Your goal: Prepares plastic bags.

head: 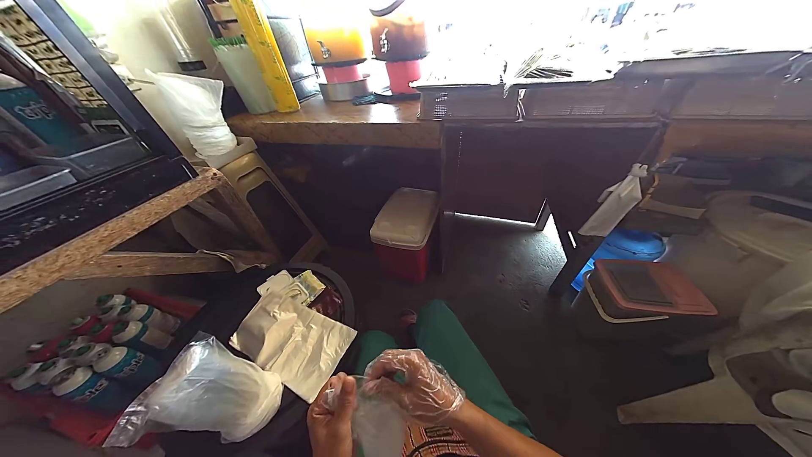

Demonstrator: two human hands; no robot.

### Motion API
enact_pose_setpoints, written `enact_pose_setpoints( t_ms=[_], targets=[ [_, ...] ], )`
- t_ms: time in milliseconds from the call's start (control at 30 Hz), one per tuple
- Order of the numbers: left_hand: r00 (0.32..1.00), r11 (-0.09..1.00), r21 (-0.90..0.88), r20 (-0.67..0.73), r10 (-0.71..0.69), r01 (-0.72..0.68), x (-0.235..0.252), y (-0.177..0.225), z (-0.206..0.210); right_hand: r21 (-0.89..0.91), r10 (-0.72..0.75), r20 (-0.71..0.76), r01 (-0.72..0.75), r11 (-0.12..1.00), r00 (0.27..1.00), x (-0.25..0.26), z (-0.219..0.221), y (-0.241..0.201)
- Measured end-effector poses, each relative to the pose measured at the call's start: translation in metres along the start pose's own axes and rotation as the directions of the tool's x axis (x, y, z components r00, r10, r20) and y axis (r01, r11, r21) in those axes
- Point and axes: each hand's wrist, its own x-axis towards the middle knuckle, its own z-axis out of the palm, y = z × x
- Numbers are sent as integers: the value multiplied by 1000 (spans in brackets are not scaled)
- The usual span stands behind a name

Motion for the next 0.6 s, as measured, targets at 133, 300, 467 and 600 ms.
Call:
enact_pose_setpoints(
  t_ms=[133, 300, 467, 600],
  targets=[
    [995, 991, -97, 49, -90, 95, 0, 3, 0, 39, -41, -25, 42, 998, 999, 1, -11, 6],
    [967, 958, -181, 165, -193, 222, -2, 9, -4, 366, -127, 18, 112, 924, 992, 3, -6, 11],
    [947, 957, -176, 265, -181, 232, 0, 1, -14, 521, 1, -102, 52, 852, 995, 8, 7, -6],
    [954, 976, -179, 291, -66, 122, 17, 6, -35, 462, -4, 192, -87, 883, 981, 9, -2, -7]
  ],
)
